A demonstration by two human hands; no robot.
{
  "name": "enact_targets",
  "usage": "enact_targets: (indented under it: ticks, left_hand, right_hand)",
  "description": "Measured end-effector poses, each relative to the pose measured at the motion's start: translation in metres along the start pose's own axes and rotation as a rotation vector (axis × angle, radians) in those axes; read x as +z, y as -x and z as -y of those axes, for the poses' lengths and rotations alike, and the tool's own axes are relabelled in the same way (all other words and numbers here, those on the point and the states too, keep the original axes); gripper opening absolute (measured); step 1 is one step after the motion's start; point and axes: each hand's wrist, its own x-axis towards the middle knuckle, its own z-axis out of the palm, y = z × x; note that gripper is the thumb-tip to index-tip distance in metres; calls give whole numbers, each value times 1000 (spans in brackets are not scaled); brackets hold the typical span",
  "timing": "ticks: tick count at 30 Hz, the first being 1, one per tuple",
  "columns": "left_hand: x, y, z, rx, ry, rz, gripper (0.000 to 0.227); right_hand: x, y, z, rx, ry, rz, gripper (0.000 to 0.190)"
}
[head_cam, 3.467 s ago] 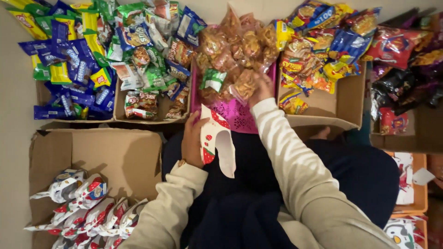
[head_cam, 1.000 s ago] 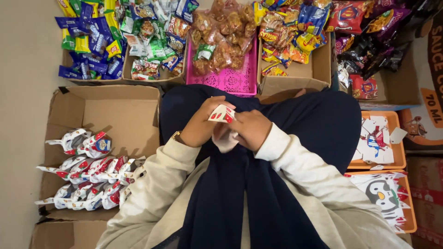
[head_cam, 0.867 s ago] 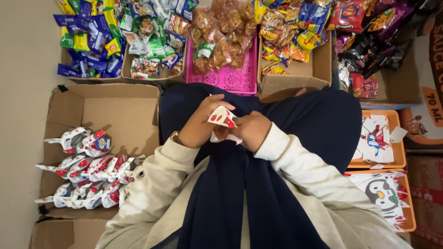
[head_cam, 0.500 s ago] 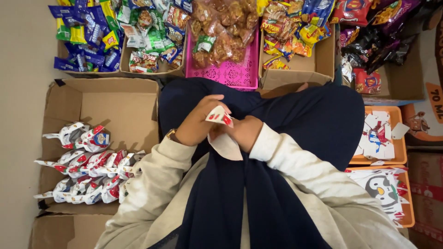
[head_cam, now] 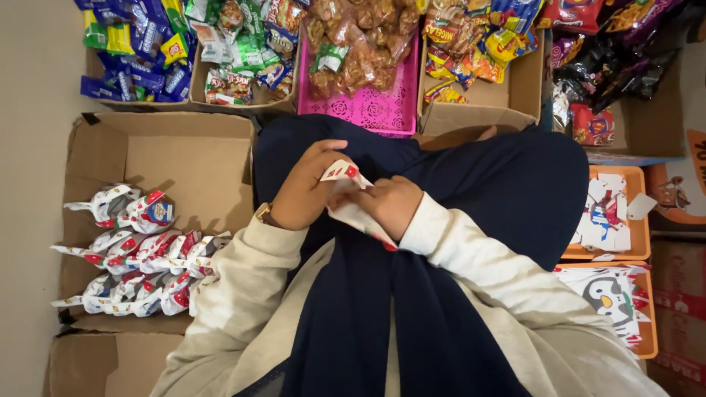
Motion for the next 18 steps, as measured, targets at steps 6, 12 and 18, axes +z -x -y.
enact_targets:
  ticks: [6, 12, 18]
  left_hand:
    - [4, 0, -1, 55, 25, -59, 29]
    - [13, -1, 17, 178, 33, -22, 29]
    - [20, -8, 31, 273, -74, -171, 26]
  right_hand:
    - [11, 5, -6, -52, -7, 49, 13]
    - [32, 23, -11, -4, -67, 178, 17]
    - [28, 11, -10, 23, -147, 199, 16]
